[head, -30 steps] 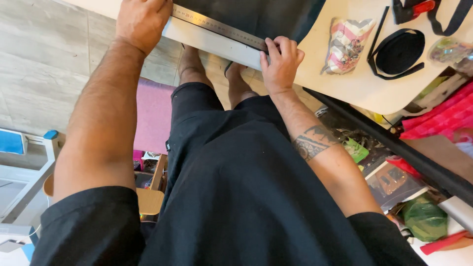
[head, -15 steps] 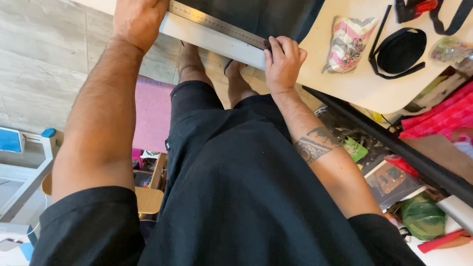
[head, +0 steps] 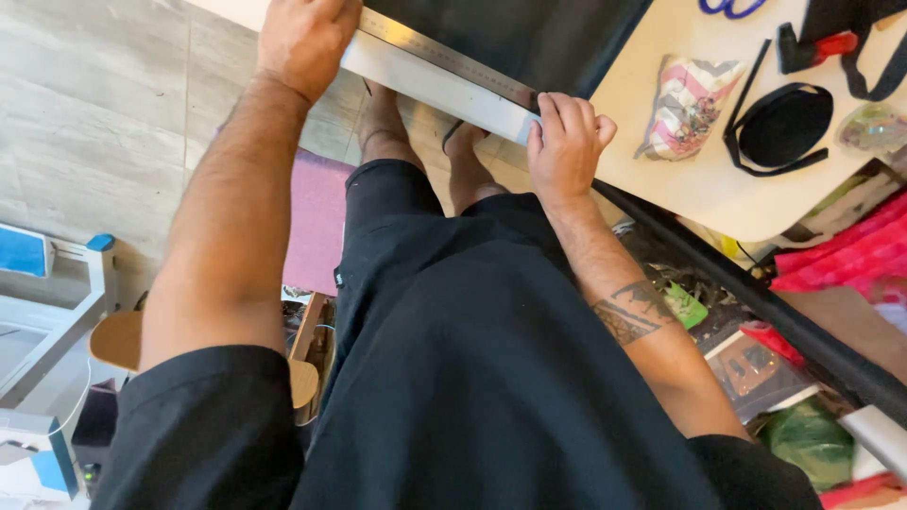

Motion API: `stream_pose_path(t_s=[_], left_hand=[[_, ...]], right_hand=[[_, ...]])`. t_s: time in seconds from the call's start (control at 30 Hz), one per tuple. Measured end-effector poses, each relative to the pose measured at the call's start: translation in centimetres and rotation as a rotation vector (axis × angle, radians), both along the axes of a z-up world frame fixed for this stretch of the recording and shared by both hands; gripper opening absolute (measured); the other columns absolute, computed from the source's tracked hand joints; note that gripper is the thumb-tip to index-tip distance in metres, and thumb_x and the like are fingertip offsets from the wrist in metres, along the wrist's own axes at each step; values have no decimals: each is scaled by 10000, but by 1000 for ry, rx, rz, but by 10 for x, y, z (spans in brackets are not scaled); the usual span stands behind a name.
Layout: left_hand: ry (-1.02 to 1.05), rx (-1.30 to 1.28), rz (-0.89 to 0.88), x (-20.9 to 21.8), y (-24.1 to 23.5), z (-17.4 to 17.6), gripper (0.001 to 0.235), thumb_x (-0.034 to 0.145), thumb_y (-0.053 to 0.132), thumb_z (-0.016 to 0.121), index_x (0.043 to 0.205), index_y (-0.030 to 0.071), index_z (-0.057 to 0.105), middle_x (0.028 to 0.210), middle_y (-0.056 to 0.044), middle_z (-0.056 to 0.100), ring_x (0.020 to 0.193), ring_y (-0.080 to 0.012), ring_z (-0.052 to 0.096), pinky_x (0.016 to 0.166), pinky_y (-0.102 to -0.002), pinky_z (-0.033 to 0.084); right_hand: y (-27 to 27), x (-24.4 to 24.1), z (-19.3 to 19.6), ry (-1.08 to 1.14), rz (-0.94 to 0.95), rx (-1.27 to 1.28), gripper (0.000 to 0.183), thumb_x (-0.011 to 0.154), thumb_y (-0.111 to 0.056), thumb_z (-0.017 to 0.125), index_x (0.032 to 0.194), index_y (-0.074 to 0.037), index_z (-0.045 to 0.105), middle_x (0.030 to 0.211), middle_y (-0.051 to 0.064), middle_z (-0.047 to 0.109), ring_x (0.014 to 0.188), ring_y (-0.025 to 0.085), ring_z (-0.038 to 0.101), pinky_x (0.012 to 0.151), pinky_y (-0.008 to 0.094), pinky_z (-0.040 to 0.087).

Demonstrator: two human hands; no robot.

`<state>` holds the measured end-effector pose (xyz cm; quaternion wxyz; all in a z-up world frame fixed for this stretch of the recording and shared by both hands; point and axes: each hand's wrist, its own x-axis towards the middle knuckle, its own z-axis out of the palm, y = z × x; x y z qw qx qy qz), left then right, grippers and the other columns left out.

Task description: The person measures a large piece of black fabric on a white table using a metal ruler and a pencil. They mark a straight line along the ruler's edge and then use blue-handled scissors to cut the fabric along the marked line.

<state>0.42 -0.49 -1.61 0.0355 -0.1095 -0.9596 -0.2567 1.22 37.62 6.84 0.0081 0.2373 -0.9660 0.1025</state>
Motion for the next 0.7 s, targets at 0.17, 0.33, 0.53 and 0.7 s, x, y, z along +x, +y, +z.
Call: stream_pose_path(t_s=[0.17,0.33,0.53,0.7], left_hand=[[312,-423,-106,-4,7,15,258,1092,140,628,840,87,608,932,-30,562,816,-244,585,660,-397,482],[366,-436,-72,-5,13,30,226,1020,57,603,802,97,560,898,-36,501,835,-232,511,740,-352,506],[380,-464,-93,-6,13,33,127,976,2,583,880,84,596,922,-30,492,840,-206,479,771,-315,496],[338,-480,-102,-5,12,36,103,947,11,612,884,93,611,934,-32,499,865,-212,488,811,-319,498]], right_hand=[[-36,-9,-4,-50,182,-227,493,793,62,813,1252,97,636,1325,269,569,1092,433,602,944,547,550],[-36,-7,-15,-39,125,-198,554,758,-15,896,1243,55,637,1257,231,562,1093,419,549,899,571,499],[-22,-11,-23,-30,138,-210,399,768,69,821,1146,75,693,1099,213,563,974,393,540,815,522,521],[-17,-11,-28,-37,134,-232,357,799,39,812,1137,75,701,1083,209,569,966,391,534,799,518,521]])
